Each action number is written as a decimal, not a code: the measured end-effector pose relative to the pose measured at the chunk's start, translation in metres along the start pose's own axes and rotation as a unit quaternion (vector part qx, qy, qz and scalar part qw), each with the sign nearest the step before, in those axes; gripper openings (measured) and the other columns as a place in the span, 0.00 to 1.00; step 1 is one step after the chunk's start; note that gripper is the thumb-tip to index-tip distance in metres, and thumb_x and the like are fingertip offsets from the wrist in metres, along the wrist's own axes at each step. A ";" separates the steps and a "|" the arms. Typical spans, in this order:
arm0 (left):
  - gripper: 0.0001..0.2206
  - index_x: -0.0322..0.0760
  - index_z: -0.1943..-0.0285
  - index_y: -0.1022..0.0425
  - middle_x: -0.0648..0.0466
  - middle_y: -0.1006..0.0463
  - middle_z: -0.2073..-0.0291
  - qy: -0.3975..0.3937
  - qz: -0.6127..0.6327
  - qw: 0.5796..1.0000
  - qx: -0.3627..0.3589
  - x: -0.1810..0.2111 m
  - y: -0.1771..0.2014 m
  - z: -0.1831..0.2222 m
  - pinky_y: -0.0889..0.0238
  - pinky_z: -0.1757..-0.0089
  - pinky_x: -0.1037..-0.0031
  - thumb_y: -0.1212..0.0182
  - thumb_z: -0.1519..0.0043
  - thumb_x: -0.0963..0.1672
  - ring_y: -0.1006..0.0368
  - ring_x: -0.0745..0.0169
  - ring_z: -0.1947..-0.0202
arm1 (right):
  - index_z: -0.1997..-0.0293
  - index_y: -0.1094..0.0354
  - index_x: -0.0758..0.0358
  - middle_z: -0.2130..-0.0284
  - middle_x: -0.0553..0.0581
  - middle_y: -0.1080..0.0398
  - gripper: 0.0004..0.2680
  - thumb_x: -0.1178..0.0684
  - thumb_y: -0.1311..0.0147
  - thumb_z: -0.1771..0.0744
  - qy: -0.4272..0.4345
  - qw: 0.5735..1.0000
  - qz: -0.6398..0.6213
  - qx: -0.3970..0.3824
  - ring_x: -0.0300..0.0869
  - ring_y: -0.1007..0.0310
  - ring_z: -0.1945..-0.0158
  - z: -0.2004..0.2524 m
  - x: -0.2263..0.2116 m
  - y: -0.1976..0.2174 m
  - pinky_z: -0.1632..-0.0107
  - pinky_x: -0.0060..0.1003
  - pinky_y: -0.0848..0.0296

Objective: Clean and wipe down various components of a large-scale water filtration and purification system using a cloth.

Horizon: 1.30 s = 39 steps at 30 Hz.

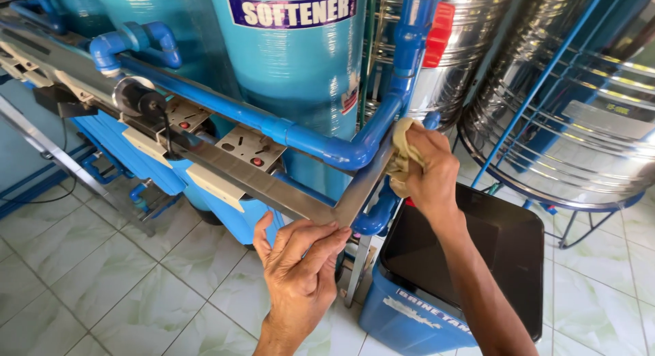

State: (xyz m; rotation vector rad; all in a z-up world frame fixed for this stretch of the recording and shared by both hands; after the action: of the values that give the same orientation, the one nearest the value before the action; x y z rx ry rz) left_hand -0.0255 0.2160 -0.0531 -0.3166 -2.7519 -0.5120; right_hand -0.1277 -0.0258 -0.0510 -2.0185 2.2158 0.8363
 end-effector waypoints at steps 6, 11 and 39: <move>0.15 0.46 0.54 0.17 0.63 0.20 0.58 0.002 0.021 1.000 0.000 -0.002 -0.001 0.001 0.55 0.34 0.49 0.27 0.48 0.37 0.25 0.63 0.54 | 0.48 0.29 0.69 0.49 0.65 0.27 0.21 0.76 0.53 0.44 0.013 0.999 0.041 -0.018 0.61 0.31 0.45 0.020 -0.066 0.003 0.41 0.46 0.30; 0.14 0.45 0.53 0.17 0.62 0.20 0.56 -0.012 0.043 0.999 0.020 -0.006 -0.004 0.001 0.53 0.33 0.47 0.27 0.47 0.38 0.24 0.61 0.54 | 0.50 0.29 0.70 0.50 0.64 0.27 0.19 0.76 0.52 0.42 0.015 0.999 0.045 -0.024 0.60 0.30 0.45 0.034 -0.114 0.008 0.41 0.46 0.30; 0.29 0.32 0.29 0.32 0.45 0.31 0.39 0.047 0.065 0.996 -0.046 -0.050 -0.001 0.048 0.58 0.36 0.40 0.34 0.43 0.35 0.35 0.52 0.39 | 0.40 0.39 0.77 0.39 0.71 0.39 0.25 0.71 0.47 0.45 0.243 0.894 0.036 -0.374 0.60 0.39 0.34 -0.033 -0.187 -0.153 0.35 0.46 0.34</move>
State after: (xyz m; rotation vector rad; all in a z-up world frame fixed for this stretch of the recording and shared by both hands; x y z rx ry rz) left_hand 0.0071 0.2262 -0.1136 -0.4777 -2.6021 -0.6042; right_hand 0.0555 0.1302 -0.0094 -2.7368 2.4674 1.5309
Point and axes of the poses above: each hand's wrist, its own z-axis away from the middle knuckle, its own y-axis out of the back of the hand, x = y × z, the point moved 4 cm from there along -z, towards the middle knuckle
